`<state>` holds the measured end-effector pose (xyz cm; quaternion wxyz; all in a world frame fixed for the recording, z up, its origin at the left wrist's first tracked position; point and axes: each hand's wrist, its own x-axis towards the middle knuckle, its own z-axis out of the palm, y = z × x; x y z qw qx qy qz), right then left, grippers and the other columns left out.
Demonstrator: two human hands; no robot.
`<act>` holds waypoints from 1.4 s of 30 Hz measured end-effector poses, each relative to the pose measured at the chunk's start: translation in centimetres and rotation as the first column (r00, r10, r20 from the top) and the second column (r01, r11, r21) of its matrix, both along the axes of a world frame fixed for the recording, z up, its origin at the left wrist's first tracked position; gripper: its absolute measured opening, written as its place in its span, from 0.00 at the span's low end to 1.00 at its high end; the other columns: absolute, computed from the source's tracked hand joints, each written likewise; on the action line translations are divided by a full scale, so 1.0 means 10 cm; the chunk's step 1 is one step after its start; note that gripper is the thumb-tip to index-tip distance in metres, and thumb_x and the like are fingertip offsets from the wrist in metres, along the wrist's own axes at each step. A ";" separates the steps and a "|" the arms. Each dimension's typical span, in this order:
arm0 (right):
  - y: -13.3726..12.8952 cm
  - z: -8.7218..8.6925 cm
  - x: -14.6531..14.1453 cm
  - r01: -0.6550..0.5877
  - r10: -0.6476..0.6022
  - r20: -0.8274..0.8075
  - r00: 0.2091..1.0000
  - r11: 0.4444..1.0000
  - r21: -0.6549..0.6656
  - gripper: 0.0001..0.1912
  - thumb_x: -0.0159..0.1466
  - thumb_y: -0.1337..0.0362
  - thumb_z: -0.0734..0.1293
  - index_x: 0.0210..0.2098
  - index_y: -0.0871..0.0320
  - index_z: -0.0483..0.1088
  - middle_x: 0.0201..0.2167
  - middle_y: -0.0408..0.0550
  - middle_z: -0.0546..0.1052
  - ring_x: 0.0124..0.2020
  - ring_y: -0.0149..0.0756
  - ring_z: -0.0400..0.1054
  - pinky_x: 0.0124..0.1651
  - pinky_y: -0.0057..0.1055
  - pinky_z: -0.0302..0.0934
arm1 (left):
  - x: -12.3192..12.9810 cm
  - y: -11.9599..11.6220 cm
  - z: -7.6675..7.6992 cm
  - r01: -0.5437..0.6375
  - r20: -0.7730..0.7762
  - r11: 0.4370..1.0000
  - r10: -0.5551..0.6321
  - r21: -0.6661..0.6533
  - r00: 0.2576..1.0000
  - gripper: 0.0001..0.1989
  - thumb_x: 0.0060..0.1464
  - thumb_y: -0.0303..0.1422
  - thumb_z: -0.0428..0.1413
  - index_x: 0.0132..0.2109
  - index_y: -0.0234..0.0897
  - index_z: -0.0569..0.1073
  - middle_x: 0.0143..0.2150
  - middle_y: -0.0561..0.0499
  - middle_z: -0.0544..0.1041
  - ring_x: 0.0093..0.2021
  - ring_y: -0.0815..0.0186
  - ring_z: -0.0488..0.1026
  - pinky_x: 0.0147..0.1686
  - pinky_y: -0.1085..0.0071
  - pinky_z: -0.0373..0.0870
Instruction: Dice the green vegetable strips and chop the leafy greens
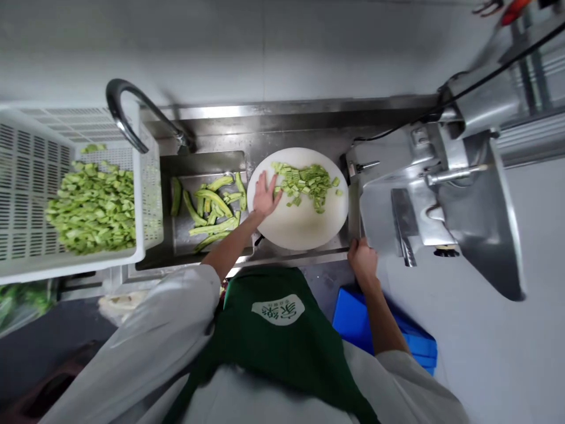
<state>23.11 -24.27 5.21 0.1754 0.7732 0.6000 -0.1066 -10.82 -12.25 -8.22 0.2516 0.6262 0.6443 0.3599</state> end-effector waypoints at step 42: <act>-0.15 -0.90 -0.69 0.275 -0.358 -0.901 0.246 0.917 -0.289 0.16 0.66 0.45 0.60 0.34 0.50 0.56 0.18 0.36 0.65 0.17 0.32 0.61 0.21 0.29 0.63 | 1.34 -0.48 0.19 0.154 -0.118 0.984 -0.143 0.087 0.983 0.36 0.49 0.50 0.66 0.63 0.40 0.74 0.75 0.39 0.47 0.74 0.39 0.45 0.72 0.42 0.46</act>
